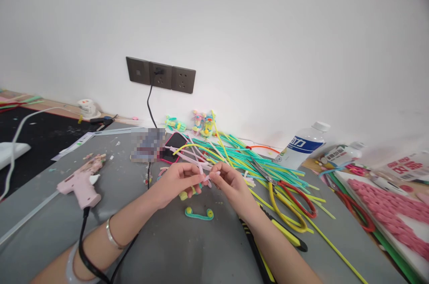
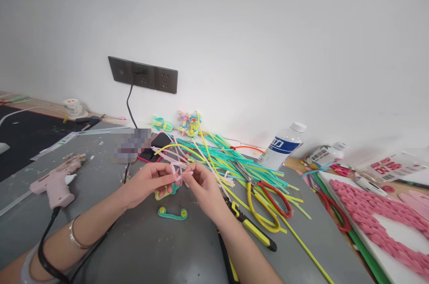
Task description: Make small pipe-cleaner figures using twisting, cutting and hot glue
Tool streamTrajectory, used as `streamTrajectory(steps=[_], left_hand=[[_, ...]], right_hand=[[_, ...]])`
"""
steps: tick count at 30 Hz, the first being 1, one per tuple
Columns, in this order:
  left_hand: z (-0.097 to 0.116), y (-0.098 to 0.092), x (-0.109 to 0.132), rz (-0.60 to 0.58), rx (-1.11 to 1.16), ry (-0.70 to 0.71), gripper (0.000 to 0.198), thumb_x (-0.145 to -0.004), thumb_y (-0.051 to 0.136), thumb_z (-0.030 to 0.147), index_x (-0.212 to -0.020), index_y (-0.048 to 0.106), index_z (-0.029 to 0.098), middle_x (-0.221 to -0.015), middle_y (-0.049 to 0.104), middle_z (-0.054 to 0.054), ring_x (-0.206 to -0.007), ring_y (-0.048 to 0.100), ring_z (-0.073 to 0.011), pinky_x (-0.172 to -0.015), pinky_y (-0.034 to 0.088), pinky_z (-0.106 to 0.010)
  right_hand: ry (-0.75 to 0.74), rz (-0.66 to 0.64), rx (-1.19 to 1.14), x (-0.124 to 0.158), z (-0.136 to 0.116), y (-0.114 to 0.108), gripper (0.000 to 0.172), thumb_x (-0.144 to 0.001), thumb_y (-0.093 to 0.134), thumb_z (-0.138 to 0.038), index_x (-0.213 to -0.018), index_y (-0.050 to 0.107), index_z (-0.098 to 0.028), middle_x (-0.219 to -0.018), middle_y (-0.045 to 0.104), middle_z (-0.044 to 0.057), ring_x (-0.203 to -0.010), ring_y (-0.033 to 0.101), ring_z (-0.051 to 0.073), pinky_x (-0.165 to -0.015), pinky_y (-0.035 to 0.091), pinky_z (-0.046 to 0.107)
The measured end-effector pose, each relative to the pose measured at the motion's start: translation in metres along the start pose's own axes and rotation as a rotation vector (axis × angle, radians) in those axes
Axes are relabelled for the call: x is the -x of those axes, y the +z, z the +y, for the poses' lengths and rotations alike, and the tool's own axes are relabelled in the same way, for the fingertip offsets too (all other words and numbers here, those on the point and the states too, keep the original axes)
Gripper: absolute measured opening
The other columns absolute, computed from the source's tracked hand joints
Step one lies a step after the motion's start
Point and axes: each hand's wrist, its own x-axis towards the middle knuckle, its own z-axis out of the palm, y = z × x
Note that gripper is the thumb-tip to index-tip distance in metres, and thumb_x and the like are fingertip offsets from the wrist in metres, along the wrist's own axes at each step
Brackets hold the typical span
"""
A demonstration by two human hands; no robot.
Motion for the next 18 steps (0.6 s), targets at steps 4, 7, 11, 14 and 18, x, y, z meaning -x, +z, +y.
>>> streamTrajectory(steps=[4,7,11,14,18], left_hand=[[0.0002,-0.0002,-0.0003,0.014,-0.038,0.017,0.032,-0.078,0.075,0.044,-0.078,0.069,0.013,-0.061,0.063,-0.001,-0.052,0.053,-0.0088,-0.048,0.040,-0.019],[-0.0006,0.0002,-0.0014,0.018,-0.084,0.011,0.027,-0.079,0.073,0.041,-0.078,0.070,0.013,-0.063,0.064,-0.001,-0.054,0.055,-0.0096,-0.049,0.042,-0.019],[-0.0002,0.0014,-0.0022,0.022,-0.136,0.014,0.023,-0.076,0.074,0.035,-0.072,0.068,0.013,-0.060,0.062,0.000,-0.054,0.055,-0.0104,-0.052,0.044,-0.021],[0.0011,0.0023,-0.0014,0.024,-0.156,0.025,0.019,-0.076,0.073,0.031,-0.070,0.067,0.014,-0.058,0.061,0.001,-0.055,0.055,-0.0107,-0.055,0.045,-0.021],[0.0022,0.0030,0.0002,0.014,-0.193,0.025,0.017,-0.076,0.072,0.029,-0.069,0.067,0.015,-0.058,0.061,0.001,-0.056,0.057,-0.0113,-0.057,0.046,-0.022]], right_hand=[[-0.006,-0.002,0.055,-0.0001,0.0020,-0.0018,0.040,-0.086,0.063,-0.059,-0.080,0.054,-0.020,-0.071,0.058,0.000,-0.064,0.050,0.014,-0.059,0.036,0.027],[-0.022,-0.003,0.098,-0.0003,0.0023,-0.0018,0.037,-0.087,0.063,-0.056,-0.080,0.054,-0.020,-0.069,0.054,-0.001,-0.062,0.048,0.013,-0.058,0.035,0.026],[-0.019,-0.012,0.148,-0.0001,0.0012,0.0002,0.035,-0.087,0.064,-0.053,-0.080,0.054,-0.020,-0.070,0.055,-0.001,-0.062,0.047,0.013,-0.058,0.035,0.027],[-0.035,0.013,0.153,-0.0003,0.0016,0.0004,0.038,-0.086,0.063,-0.055,-0.077,0.051,-0.021,-0.068,0.051,-0.002,-0.061,0.045,0.013,-0.057,0.034,0.026],[-0.058,0.072,0.127,-0.0014,0.0020,-0.0025,0.042,-0.086,0.060,-0.062,-0.079,0.051,-0.022,-0.070,0.050,-0.002,-0.061,0.045,0.013,-0.057,0.037,0.026]])
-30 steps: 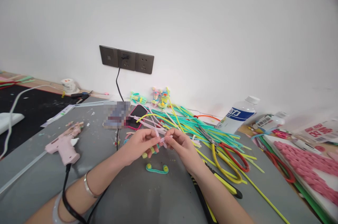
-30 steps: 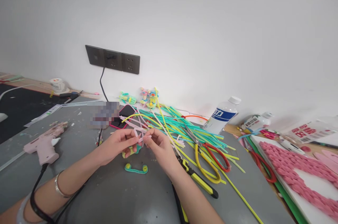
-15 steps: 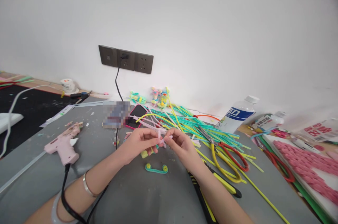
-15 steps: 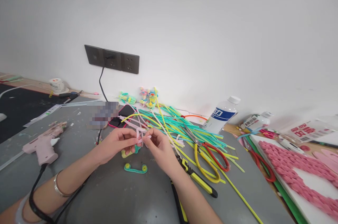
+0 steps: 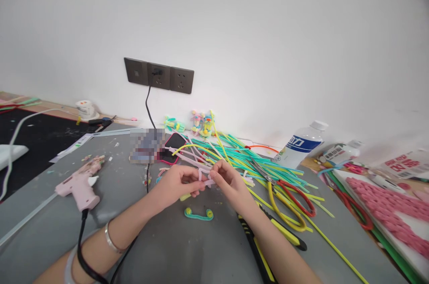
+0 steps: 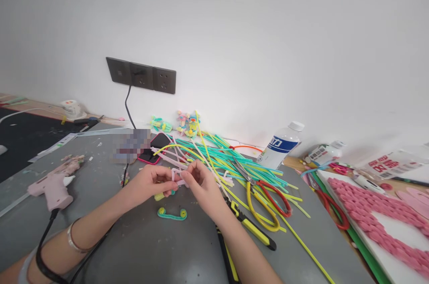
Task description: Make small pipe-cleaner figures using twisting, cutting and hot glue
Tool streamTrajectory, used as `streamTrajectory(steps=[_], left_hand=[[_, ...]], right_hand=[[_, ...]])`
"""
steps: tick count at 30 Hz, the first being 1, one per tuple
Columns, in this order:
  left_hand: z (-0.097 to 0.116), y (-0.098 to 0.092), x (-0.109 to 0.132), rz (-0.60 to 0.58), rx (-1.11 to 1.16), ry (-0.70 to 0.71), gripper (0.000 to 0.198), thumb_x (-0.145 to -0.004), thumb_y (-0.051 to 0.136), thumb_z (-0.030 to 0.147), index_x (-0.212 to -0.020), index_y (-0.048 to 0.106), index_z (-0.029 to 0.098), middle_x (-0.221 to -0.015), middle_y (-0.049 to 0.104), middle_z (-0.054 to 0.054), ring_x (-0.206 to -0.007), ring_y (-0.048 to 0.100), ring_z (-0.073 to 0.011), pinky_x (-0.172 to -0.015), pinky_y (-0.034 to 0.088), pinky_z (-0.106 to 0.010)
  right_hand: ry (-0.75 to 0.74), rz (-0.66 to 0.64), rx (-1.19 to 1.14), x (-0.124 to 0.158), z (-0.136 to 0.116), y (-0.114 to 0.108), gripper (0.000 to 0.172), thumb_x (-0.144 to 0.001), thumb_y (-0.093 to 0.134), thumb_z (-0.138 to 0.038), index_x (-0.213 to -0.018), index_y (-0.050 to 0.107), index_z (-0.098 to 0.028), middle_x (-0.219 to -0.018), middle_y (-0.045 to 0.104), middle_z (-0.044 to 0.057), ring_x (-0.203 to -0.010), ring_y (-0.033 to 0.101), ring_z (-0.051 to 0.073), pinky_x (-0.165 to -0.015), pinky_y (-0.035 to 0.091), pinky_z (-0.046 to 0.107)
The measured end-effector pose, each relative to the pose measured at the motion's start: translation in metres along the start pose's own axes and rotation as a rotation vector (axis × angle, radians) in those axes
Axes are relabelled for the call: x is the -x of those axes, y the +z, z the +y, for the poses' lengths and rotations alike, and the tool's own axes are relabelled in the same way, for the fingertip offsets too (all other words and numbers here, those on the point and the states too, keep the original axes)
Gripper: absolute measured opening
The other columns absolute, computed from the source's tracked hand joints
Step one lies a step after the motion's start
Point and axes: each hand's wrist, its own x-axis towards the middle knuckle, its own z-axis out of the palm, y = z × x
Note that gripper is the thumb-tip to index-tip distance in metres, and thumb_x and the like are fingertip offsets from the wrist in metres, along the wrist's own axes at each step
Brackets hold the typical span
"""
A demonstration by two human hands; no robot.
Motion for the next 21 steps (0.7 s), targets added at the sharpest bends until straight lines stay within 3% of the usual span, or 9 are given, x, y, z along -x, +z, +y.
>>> streamTrajectory(steps=[5,10,17,21], left_hand=[[-0.0032,0.0009,-0.0009,-0.039,-0.027,-0.017,0.018,-0.076,0.071,0.030,-0.067,0.066,0.015,-0.060,0.063,0.000,-0.057,0.058,-0.0118,-0.059,0.047,-0.023],[-0.0085,0.0007,-0.0012,-0.060,-0.039,-0.061,0.016,-0.074,0.069,0.029,-0.067,0.063,0.016,-0.067,0.067,-0.001,-0.060,0.059,-0.0120,-0.058,0.047,-0.022],[-0.0081,0.0008,-0.0007,-0.061,-0.098,-0.041,0.020,-0.076,0.066,0.032,-0.067,0.060,0.016,-0.066,0.064,-0.001,-0.056,0.055,-0.0109,-0.053,0.043,-0.021],[-0.0080,0.0009,-0.0009,-0.084,-0.102,-0.021,0.021,-0.077,0.067,0.033,-0.067,0.062,0.016,-0.064,0.062,0.000,-0.057,0.055,-0.0108,-0.056,0.044,-0.021]], right_hand=[[0.027,-0.133,0.026,-0.0008,0.0019,-0.0021,0.035,-0.087,0.064,-0.055,-0.088,0.060,-0.021,-0.078,0.062,0.002,-0.069,0.056,0.017,-0.065,0.044,0.029],[-0.060,-0.070,0.054,-0.0008,0.0038,-0.0040,0.030,-0.090,0.062,-0.050,-0.080,0.060,-0.021,-0.071,0.054,0.000,-0.064,0.049,0.015,-0.060,0.039,0.028],[-0.030,-0.069,0.075,-0.0010,0.0019,-0.0022,0.024,-0.087,0.066,-0.045,-0.093,0.065,-0.022,-0.078,0.063,0.002,-0.069,0.054,0.017,-0.064,0.042,0.030],[-0.034,-0.072,0.122,-0.0009,0.0024,-0.0008,0.025,-0.089,0.064,-0.045,-0.081,0.062,-0.021,-0.075,0.058,0.002,-0.066,0.051,0.016,-0.062,0.040,0.029]])
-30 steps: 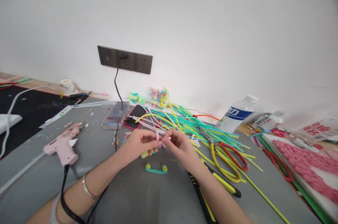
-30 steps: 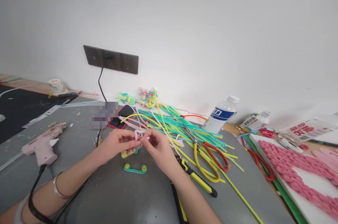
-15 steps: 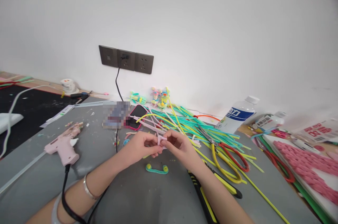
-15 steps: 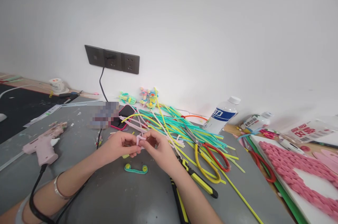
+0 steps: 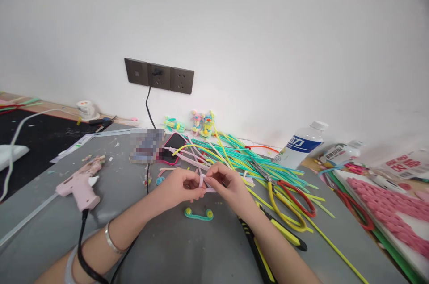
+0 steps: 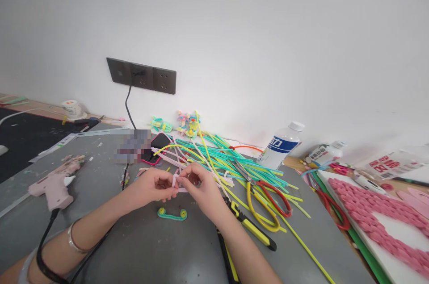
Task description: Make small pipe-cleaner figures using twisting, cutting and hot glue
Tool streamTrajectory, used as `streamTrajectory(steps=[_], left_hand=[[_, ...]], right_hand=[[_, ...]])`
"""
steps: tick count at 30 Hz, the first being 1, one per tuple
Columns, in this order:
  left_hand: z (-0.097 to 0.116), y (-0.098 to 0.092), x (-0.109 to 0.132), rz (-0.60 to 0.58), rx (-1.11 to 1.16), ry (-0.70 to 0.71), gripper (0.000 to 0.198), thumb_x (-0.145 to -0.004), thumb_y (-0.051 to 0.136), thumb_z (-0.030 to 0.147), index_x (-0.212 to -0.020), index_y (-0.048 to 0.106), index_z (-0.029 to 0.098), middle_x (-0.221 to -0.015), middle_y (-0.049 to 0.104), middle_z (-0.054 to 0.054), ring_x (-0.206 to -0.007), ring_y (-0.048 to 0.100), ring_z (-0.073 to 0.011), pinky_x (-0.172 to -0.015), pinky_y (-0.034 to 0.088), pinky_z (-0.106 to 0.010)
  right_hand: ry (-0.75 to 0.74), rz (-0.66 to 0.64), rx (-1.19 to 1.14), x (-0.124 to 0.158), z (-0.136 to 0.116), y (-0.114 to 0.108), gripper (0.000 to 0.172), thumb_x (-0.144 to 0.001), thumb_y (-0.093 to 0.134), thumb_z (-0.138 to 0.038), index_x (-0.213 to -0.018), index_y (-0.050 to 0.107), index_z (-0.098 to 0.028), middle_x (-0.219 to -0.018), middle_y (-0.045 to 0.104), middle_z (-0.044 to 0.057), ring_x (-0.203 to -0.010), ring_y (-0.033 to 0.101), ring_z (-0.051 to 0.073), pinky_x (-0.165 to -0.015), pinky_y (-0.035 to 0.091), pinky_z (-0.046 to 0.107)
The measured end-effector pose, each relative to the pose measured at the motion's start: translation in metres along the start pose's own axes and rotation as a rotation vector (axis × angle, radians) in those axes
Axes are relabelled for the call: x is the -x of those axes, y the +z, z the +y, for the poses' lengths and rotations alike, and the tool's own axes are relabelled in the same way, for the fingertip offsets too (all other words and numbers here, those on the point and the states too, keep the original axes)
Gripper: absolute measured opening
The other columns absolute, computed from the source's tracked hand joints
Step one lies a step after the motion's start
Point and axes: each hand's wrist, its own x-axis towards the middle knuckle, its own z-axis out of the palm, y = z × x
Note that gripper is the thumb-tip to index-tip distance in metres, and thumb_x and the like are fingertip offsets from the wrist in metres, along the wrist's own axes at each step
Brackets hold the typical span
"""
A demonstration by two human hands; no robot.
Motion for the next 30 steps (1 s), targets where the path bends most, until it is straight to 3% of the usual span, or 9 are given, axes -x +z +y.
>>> streamTrajectory(steps=[7,13,30], left_hand=[[0.000,-0.008,0.000,0.016,0.016,-0.006,0.031,-0.080,0.069,0.043,-0.070,0.068,0.014,-0.063,0.065,-0.003,-0.058,0.058,-0.0120,-0.053,0.044,-0.020],[0.000,-0.018,0.000,0.063,0.107,0.002,0.026,-0.079,0.072,0.037,-0.070,0.069,0.013,-0.063,0.067,-0.003,-0.060,0.059,-0.0125,-0.060,0.048,-0.022],[-0.001,-0.026,-0.002,0.138,0.105,0.050,0.024,-0.083,0.068,0.035,-0.075,0.071,0.013,-0.068,0.067,-0.003,-0.061,0.058,-0.0116,-0.059,0.046,-0.022]], right_hand=[[-0.136,0.102,0.165,-0.001,-0.004,-0.011,0.023,-0.093,0.060,-0.040,-0.078,0.060,-0.022,-0.074,0.054,0.001,-0.066,0.044,0.017,-0.061,0.036,0.030],[-0.250,0.163,0.238,0.000,-0.010,-0.013,0.021,-0.095,0.058,-0.035,-0.078,0.058,-0.022,-0.074,0.056,0.002,-0.066,0.046,0.018,-0.063,0.036,0.031],[-0.253,0.122,0.223,0.002,-0.008,-0.004,0.021,-0.097,0.054,-0.028,-0.077,0.050,-0.022,-0.074,0.053,0.000,-0.070,0.048,0.017,-0.065,0.037,0.029]])
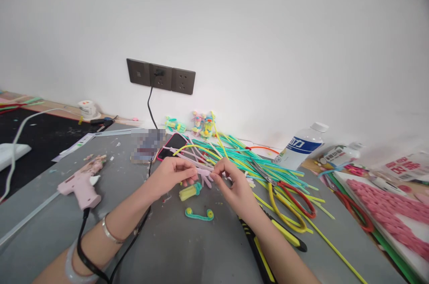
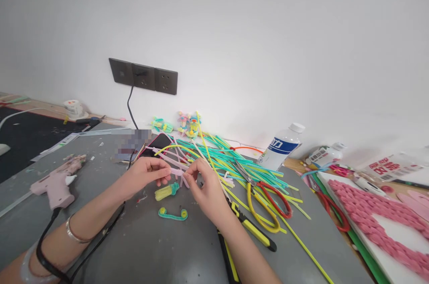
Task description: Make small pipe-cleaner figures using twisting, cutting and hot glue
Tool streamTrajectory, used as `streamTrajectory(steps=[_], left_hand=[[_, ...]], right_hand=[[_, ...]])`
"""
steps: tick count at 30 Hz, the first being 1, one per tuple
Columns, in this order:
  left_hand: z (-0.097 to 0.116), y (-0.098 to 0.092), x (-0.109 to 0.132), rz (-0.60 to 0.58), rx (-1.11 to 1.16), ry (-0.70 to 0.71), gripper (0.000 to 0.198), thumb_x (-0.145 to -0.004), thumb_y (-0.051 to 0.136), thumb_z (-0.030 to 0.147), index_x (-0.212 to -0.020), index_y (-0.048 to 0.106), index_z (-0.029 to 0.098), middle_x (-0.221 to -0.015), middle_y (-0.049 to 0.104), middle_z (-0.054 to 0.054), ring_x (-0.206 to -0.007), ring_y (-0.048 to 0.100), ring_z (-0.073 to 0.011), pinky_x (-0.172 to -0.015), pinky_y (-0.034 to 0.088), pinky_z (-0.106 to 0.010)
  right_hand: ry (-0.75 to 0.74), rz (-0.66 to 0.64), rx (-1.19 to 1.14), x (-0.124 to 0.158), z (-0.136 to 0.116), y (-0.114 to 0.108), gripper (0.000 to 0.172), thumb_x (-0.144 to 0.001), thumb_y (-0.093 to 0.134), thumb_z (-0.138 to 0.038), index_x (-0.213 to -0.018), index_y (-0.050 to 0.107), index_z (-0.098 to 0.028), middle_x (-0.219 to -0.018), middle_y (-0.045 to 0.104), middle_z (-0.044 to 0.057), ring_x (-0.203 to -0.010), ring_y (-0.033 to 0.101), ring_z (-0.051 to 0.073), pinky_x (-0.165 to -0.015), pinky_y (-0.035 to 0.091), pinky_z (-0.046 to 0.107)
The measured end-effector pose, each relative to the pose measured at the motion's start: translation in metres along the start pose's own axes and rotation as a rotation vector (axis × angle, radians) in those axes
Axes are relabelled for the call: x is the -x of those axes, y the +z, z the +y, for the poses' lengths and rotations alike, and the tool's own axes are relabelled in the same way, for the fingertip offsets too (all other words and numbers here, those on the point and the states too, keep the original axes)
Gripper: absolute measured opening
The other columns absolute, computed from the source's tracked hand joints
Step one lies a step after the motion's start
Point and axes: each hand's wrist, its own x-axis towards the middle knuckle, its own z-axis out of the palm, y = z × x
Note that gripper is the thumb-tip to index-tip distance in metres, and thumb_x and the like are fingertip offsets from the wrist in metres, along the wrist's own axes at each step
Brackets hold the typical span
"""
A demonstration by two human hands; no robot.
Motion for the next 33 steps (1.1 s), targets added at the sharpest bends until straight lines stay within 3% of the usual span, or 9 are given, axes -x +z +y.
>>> streamTrajectory(steps=[7,13,19,24,33], left_hand=[[-0.003,0.001,-0.001,-0.019,-0.059,0.011,0.025,-0.084,0.066,0.035,-0.076,0.068,0.013,-0.069,0.065,-0.003,-0.063,0.058,-0.0121,-0.057,0.044,-0.021],[-0.004,0.005,0.000,-0.049,-0.089,-0.026,0.023,-0.086,0.065,0.034,-0.077,0.068,0.013,-0.068,0.065,-0.002,-0.060,0.056,-0.0114,-0.057,0.043,-0.021],[-0.002,0.008,0.000,-0.070,-0.096,-0.019,0.024,-0.085,0.065,0.034,-0.073,0.067,0.013,-0.064,0.063,-0.001,-0.059,0.055,-0.0113,-0.056,0.043,-0.021],[-0.004,0.006,-0.001,-0.057,-0.080,-0.012,0.026,-0.083,0.066,0.037,-0.075,0.067,0.013,-0.067,0.064,-0.003,-0.061,0.057,-0.0122,-0.054,0.042,-0.020],[0.004,0.006,0.004,-0.168,-0.004,-0.097,0.036,-0.082,0.069,0.047,-0.072,0.067,0.012,-0.066,0.065,-0.003,-0.056,0.053,-0.0101,-0.053,0.041,-0.021]], right_hand=[[0.070,-0.103,-0.074,0.001,0.009,0.000,0.019,-0.097,0.054,-0.035,-0.084,0.056,-0.021,-0.081,0.061,0.003,-0.075,0.057,0.017,-0.069,0.042,0.029],[0.084,-0.082,-0.077,0.000,0.011,-0.001,0.018,-0.092,0.062,-0.032,-0.105,0.064,-0.020,-0.095,0.069,0.007,-0.085,0.064,0.019,-0.074,0.048,0.031],[0.027,-0.129,-0.060,-0.002,0.008,-0.002,0.015,-0.094,0.061,-0.031,-0.093,0.071,-0.020,-0.085,0.072,0.006,-0.073,0.063,0.017,-0.068,0.049,0.029],[-0.072,-0.142,-0.032,-0.002,0.009,-0.004,0.011,-0.092,0.065,-0.028,-0.098,0.071,-0.021,-0.091,0.073,0.007,-0.078,0.065,0.018,-0.070,0.051,0.029],[-0.225,-0.083,-0.030,-0.002,0.012,-0.006,0.006,-0.092,0.067,-0.026,-0.093,0.071,-0.022,-0.081,0.072,0.005,-0.073,0.066,0.017,-0.066,0.051,0.029]])
